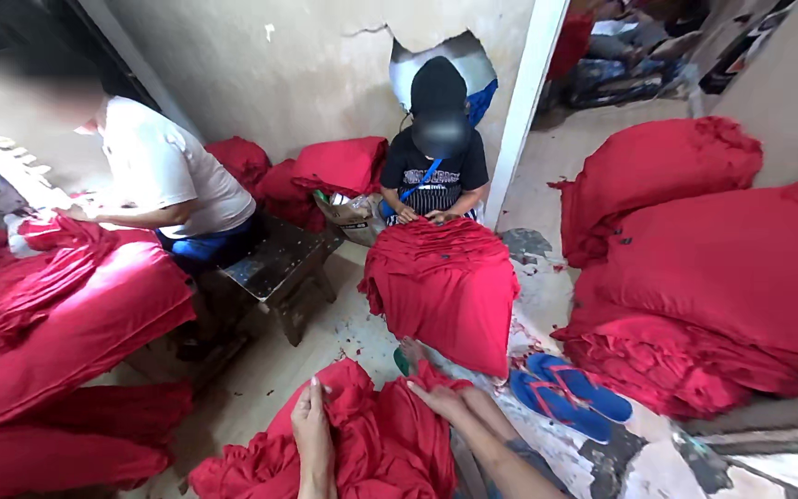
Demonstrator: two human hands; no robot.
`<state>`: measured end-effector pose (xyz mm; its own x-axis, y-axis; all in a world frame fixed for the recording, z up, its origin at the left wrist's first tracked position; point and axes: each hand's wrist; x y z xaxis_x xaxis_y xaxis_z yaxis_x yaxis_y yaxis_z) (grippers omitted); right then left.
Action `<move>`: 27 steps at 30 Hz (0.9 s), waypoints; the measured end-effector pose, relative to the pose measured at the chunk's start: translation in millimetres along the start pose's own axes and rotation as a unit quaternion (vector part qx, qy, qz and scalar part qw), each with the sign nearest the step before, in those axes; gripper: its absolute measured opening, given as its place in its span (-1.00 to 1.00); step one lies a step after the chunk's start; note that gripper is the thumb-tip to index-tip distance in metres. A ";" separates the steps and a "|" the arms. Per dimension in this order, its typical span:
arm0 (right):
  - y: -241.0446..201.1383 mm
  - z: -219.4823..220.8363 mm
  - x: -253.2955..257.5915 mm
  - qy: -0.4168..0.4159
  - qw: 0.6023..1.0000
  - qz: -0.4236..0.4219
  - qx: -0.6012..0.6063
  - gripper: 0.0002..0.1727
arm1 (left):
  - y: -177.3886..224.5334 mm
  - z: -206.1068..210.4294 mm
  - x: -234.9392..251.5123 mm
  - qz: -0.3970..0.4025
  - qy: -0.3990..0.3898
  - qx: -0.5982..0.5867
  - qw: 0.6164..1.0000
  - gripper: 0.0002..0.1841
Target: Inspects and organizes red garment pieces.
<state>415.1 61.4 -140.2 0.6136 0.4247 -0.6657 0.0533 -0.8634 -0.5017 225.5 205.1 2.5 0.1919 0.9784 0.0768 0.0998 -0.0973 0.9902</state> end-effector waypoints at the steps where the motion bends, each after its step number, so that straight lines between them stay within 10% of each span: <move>1: 6.1 4.1 5.5 0.002 0.999 0.010 0.032 0.14 | -0.4 0.0 0.4 -0.002 -0.002 -0.001 1.000 -0.57; 18: -36.0 -24.2 -2.6 -0.017 0.996 -0.035 0.077 -0.31 | -2.4 -0.5 -2.1 -0.001 -0.028 0.057 0.998 -0.60; 22: -18.8 -11.2 -26.7 0.100 0.892 0.023 0.440 -0.44 | -0.9 -1.6 -4.3 0.008 -0.036 0.091 0.995 -0.63; 27: -20.9 -33.5 -35.7 0.238 0.772 0.035 0.588 -0.44 | 1.8 0.0 -9.0 0.045 -0.031 0.104 0.993 -0.68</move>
<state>418.5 55.2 -87.5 0.8174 -0.0029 -0.5761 -0.5739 0.0843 -0.8146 224.0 196.1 3.6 0.2677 0.9518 0.1495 0.2777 -0.2249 0.9340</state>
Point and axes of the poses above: each hand's wrist, its own x-axis towards the middle knuckle, its own z-axis out of the palm, y = z × x, and after that the axes turned 7 degrees about y, right-handed
